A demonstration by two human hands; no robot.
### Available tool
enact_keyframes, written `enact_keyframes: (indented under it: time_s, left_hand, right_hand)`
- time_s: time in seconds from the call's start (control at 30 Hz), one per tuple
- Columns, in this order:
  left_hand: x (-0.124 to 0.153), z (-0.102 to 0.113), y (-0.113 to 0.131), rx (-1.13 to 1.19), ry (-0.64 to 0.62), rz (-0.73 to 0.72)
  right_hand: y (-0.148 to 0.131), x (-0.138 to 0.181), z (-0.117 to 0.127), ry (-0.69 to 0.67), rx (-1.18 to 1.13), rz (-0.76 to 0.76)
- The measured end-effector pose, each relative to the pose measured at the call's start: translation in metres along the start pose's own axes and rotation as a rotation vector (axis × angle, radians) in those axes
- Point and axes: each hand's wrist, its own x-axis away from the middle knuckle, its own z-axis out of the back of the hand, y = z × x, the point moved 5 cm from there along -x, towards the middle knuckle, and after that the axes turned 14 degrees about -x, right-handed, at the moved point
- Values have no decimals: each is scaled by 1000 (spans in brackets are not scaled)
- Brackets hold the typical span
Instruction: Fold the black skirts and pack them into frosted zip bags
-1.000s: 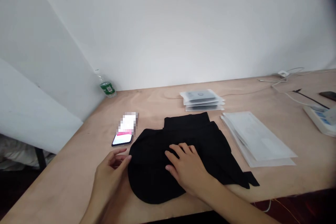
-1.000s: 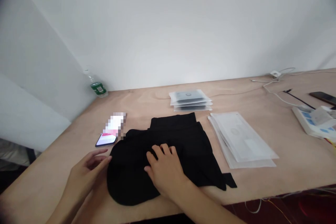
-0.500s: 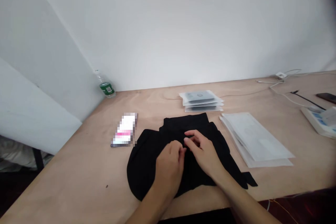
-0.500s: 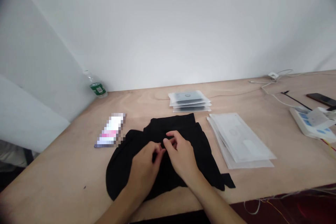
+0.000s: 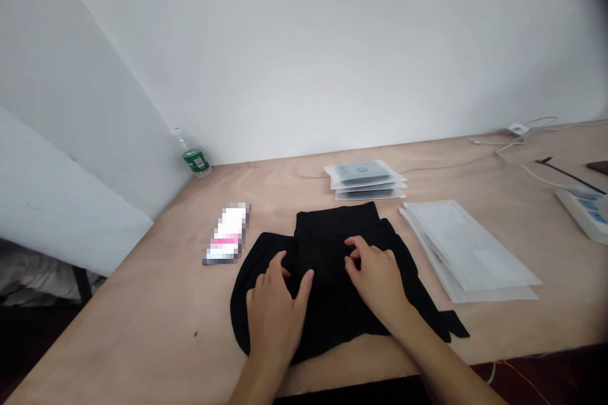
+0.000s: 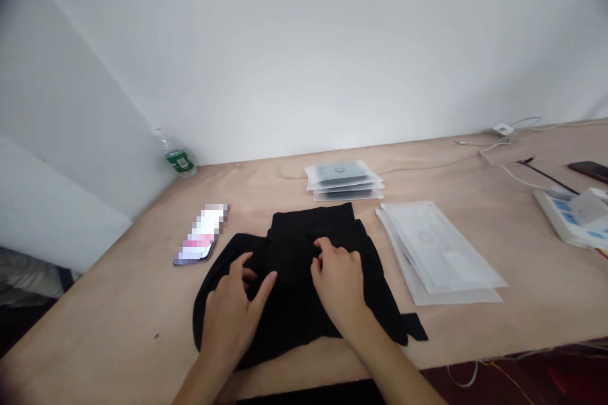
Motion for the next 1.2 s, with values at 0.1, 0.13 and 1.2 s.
enact_keyframes:
  time_s: [0.1, 0.13, 1.2]
  left_hand:
    - [-7, -14, -3, 79, -185, 84]
    - [-9, -17, -4, 129, -196, 115]
    - [24, -15, 54, 87, 301, -654]
  right_hand:
    - [-2, 2, -1, -12, 58, 47]
    - [-3, 3, -1, -11, 56, 59]
    - [18, 23, 26, 78, -74, -61]
